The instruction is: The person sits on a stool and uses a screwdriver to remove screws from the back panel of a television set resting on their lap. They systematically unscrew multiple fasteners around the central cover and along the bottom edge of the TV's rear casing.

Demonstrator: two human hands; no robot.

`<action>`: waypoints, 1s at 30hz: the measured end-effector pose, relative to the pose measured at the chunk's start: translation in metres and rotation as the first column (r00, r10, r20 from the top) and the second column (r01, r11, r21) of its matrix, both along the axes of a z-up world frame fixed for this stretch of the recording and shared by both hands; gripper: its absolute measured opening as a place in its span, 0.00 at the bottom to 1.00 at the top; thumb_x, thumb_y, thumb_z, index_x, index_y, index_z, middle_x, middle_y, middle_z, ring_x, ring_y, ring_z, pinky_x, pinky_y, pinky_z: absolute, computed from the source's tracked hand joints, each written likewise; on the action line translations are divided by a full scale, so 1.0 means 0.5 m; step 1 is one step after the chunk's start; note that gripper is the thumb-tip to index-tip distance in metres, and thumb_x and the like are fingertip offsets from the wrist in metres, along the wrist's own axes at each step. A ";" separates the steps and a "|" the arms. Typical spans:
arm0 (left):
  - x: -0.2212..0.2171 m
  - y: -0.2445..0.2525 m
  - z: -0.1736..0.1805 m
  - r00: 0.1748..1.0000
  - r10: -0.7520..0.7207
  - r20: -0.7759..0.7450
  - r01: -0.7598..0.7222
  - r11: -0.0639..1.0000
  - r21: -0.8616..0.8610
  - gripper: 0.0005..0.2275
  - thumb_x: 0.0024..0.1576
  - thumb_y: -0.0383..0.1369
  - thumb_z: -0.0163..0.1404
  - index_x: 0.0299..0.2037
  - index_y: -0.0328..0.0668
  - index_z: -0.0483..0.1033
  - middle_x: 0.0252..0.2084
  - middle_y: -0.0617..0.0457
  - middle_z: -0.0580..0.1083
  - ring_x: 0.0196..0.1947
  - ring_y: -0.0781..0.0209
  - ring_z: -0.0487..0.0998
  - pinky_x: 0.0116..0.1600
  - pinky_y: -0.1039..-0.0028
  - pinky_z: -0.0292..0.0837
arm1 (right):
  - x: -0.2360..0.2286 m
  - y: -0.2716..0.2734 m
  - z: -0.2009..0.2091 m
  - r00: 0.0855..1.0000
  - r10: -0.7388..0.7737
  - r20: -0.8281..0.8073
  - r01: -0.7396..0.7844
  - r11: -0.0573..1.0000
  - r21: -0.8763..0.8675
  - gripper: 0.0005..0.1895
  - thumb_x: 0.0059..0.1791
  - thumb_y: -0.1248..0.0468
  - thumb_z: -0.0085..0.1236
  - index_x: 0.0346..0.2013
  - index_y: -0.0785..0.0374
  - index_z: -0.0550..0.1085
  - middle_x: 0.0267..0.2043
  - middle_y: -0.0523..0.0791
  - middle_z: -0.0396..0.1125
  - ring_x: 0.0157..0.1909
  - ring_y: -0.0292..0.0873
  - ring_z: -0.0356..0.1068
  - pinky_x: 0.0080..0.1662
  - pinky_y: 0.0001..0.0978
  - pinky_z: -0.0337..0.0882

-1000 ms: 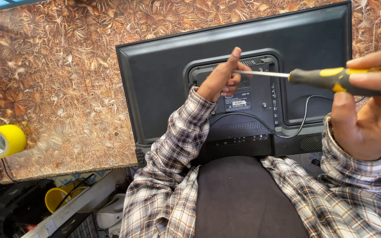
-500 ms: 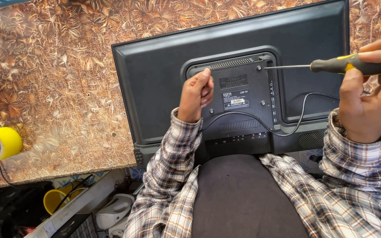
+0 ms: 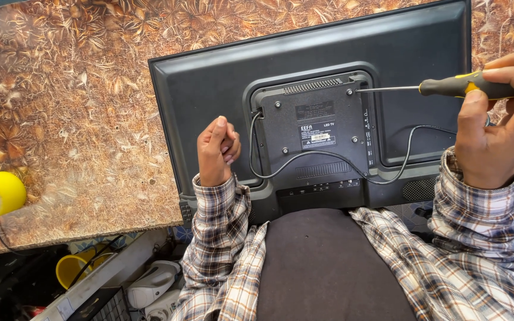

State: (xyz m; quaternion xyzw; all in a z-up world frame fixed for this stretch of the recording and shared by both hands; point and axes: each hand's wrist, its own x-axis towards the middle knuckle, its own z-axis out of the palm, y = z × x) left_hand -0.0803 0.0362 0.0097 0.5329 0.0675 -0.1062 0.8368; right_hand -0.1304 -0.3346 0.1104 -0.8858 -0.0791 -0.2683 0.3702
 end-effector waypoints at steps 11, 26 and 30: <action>-0.038 0.025 -0.049 0.996 0.075 -0.058 -0.075 0.997 -0.002 0.17 0.67 0.38 0.43 0.24 0.42 0.66 0.16 0.61 0.50 0.12 0.73 0.51 0.16 0.82 0.44 | 0.008 -0.021 -0.001 1.000 0.012 -0.010 -0.013 0.997 -0.080 0.08 0.61 0.85 0.44 0.55 0.86 0.63 0.58 0.68 0.57 0.54 0.64 0.61 0.50 0.49 0.65; -0.024 -0.009 -0.068 0.997 0.065 -0.040 -0.060 0.990 0.129 0.18 0.66 0.41 0.45 0.23 0.44 0.69 0.14 0.63 0.53 0.10 0.75 0.52 0.15 0.83 0.45 | 0.026 -0.073 0.081 0.930 0.138 -0.341 -0.331 0.716 -0.615 0.20 0.57 0.84 0.60 0.63 0.71 0.77 0.70 0.63 0.56 0.66 0.65 0.65 0.63 0.50 0.70; -0.032 -0.009 -0.087 0.997 0.067 -0.043 -0.061 0.990 0.129 0.18 0.66 0.40 0.44 0.23 0.44 0.68 0.14 0.63 0.53 0.10 0.74 0.53 0.14 0.82 0.46 | 0.024 -0.125 0.003 0.958 0.068 -0.280 -0.204 0.847 -0.491 0.10 0.78 0.79 0.42 0.71 0.85 0.69 0.58 0.66 0.65 0.54 0.63 0.66 0.59 0.51 0.66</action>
